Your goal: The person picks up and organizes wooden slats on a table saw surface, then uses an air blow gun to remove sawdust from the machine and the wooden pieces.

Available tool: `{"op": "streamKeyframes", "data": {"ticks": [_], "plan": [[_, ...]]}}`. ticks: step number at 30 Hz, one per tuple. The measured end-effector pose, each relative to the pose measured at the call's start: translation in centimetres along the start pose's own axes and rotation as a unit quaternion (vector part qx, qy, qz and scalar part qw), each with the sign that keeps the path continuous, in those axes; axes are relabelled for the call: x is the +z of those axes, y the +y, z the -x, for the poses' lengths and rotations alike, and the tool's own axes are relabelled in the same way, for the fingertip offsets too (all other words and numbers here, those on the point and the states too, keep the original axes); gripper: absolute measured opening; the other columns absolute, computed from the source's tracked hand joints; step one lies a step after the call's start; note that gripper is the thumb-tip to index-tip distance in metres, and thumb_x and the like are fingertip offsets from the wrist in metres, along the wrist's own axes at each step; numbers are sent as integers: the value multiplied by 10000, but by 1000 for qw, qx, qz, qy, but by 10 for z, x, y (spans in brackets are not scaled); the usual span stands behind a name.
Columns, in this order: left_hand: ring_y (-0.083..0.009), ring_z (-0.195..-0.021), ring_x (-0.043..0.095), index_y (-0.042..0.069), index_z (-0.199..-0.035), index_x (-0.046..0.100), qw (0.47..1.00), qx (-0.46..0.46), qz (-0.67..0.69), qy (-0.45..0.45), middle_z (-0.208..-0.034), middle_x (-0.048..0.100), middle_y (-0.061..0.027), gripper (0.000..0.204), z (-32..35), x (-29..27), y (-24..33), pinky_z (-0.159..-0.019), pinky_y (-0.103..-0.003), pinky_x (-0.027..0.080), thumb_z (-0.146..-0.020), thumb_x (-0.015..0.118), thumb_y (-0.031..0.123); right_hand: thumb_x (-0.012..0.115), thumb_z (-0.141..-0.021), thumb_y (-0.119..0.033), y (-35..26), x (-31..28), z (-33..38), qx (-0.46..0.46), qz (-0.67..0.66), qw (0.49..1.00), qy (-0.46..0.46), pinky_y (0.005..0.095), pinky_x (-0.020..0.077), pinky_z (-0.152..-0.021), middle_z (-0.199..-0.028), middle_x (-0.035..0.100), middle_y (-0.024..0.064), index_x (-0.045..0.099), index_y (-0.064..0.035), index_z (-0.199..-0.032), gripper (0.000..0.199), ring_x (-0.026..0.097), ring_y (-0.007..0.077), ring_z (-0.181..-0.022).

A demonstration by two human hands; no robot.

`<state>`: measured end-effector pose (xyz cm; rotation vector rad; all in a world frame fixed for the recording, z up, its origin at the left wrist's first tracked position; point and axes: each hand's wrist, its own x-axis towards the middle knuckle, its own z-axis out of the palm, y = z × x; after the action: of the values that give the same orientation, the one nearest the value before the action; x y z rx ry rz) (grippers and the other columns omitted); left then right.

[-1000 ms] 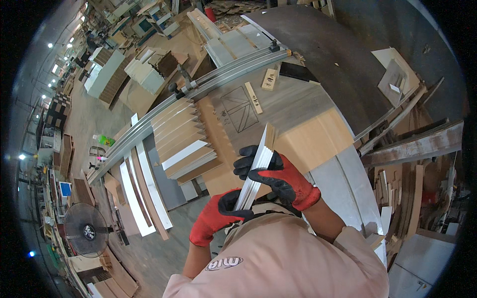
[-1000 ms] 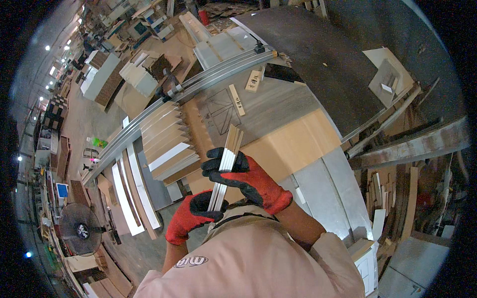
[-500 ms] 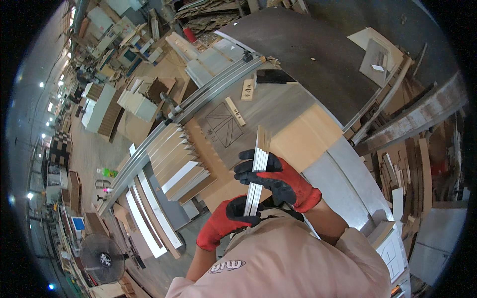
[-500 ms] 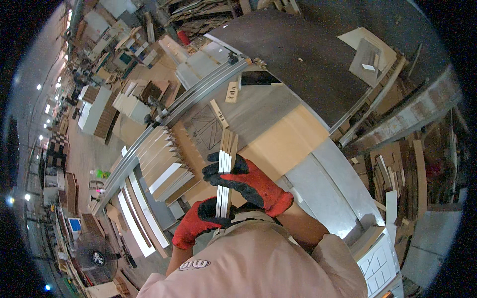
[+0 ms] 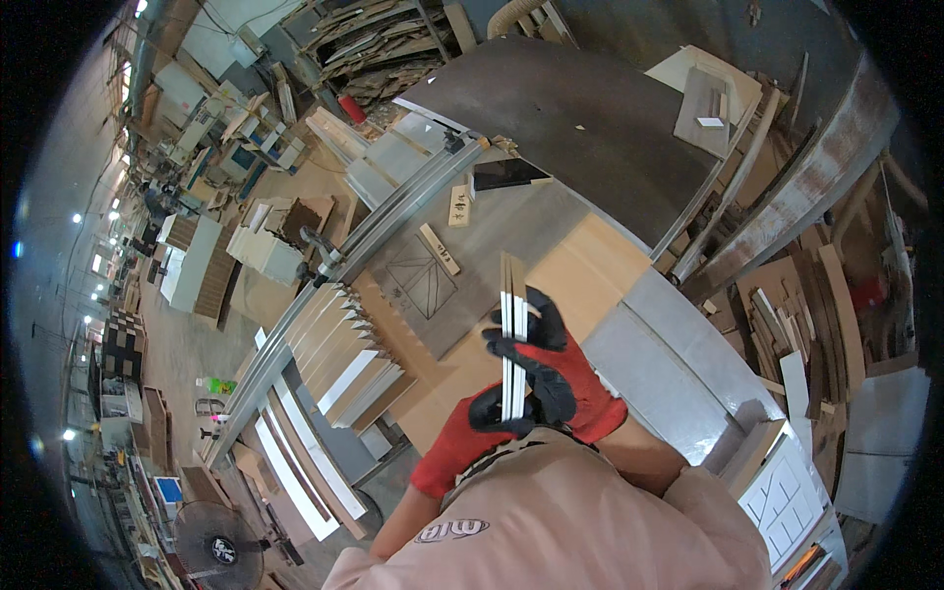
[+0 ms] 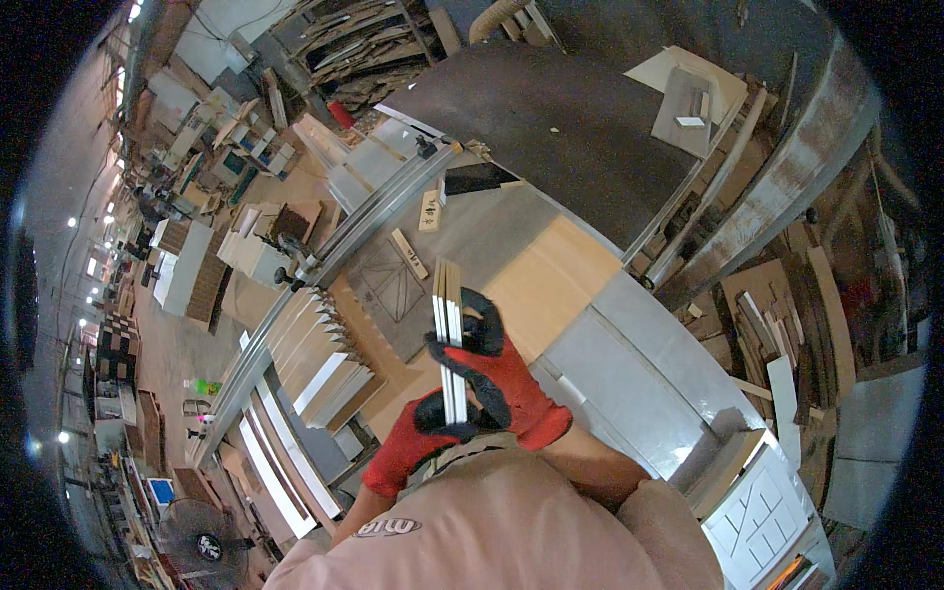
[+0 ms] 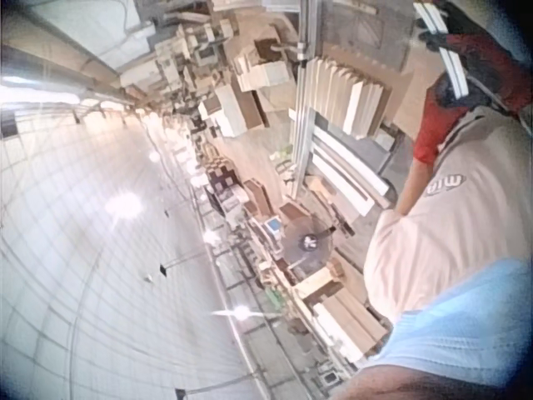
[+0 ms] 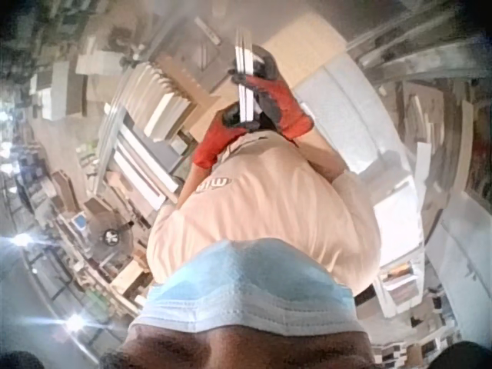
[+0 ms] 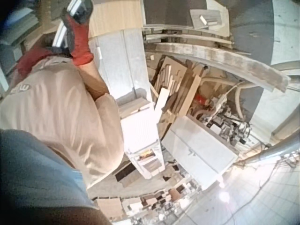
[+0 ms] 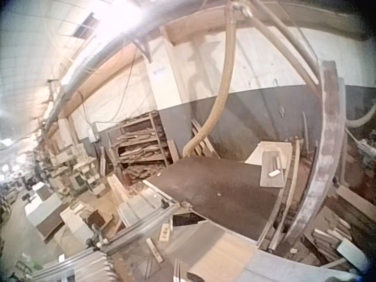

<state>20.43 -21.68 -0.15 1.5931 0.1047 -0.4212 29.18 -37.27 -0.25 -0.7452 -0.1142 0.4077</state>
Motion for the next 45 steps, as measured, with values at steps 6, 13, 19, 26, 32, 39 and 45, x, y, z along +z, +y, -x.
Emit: {"op": "streamKeyframes", "data": {"ticks": [6, 13, 19, 26, 32, 39, 45], "plan": [[-115, -959, 613, 17, -1247, 579, 989, 59, 122, -60, -1062, 670, -26, 423, -82, 16, -51, -892, -315, 513, -851, 716, 72, 704, -857, -4, 15, -47, -42, -73, 128, 985, 94, 261, 466, -757, -906, 576, -12, 578, -63, -1039, 229, 538, 90, -841], [-279, -1117, 599, 21, -1297, 522, 958, 179, -226, 9, -1244, 602, -131, 580, -179, -7, -72, -973, -392, 469, -817, 765, 241, 750, -778, -13, 15, -111, -139, -73, 450, 886, 79, 327, 519, -818, -1032, 656, 97, 600, -51, -1175, 426, 634, 222, -899], [-335, -1057, 577, 105, -1208, 598, 802, 309, -442, 258, -1236, 595, -116, 465, -316, -91, -84, -906, -459, 459, -762, 716, 159, 751, -755, -185, 38, -196, -280, -123, 793, 595, -46, 480, 438, -1003, -1324, 534, 188, 532, -82, -1306, 602, 505, 385, -1211], [-301, -1059, 567, 133, -1208, 610, 746, 322, -522, 261, -1274, 579, -109, 435, -430, -144, -96, -912, -478, 446, -782, 690, 169, 776, -732, -293, 46, -216, -392, -167, 858, 467, -133, 525, 332, -1089, -1369, 479, 170, 599, -180, -1278, 585, 428, 378, -1280], [-291, -1060, 552, 161, -1191, 628, 733, 285, -559, 263, -1288, 560, -85, 397, -458, -132, -91, -881, -475, 452, -801, 691, 199, 784, -732, -344, 39, -226, -379, -213, 888, 406, -40, 575, 238, -1122, -1385, 465, 168, 656, -232, -1219, 516, 361, 400, -1318], [-306, -1091, 539, 155, -1185, 626, 733, 249, -560, 295, -1315, 544, -77, 460, -469, -132, -93, -901, -480, 453, -743, 738, 214, 714, -873, -299, 26, -278, -334, -138, 705, 609, 335, 426, 445, -946, -1143, 645, 186, 651, -21, -1158, 404, 599, 341, -1055], [-320, -1099, 536, 133, -1173, 621, 735, 234, -550, 319, -1359, 524, -94, 488, -467, -140, -99, -903, -484, 456, -715, 774, 208, 659, -926, -200, 34, -275, -347, -115, 612, 717, 313, 333, 497, -757, -925, 710, 126, 673, 33, -1057, 267, 627, 184, -794]]}}
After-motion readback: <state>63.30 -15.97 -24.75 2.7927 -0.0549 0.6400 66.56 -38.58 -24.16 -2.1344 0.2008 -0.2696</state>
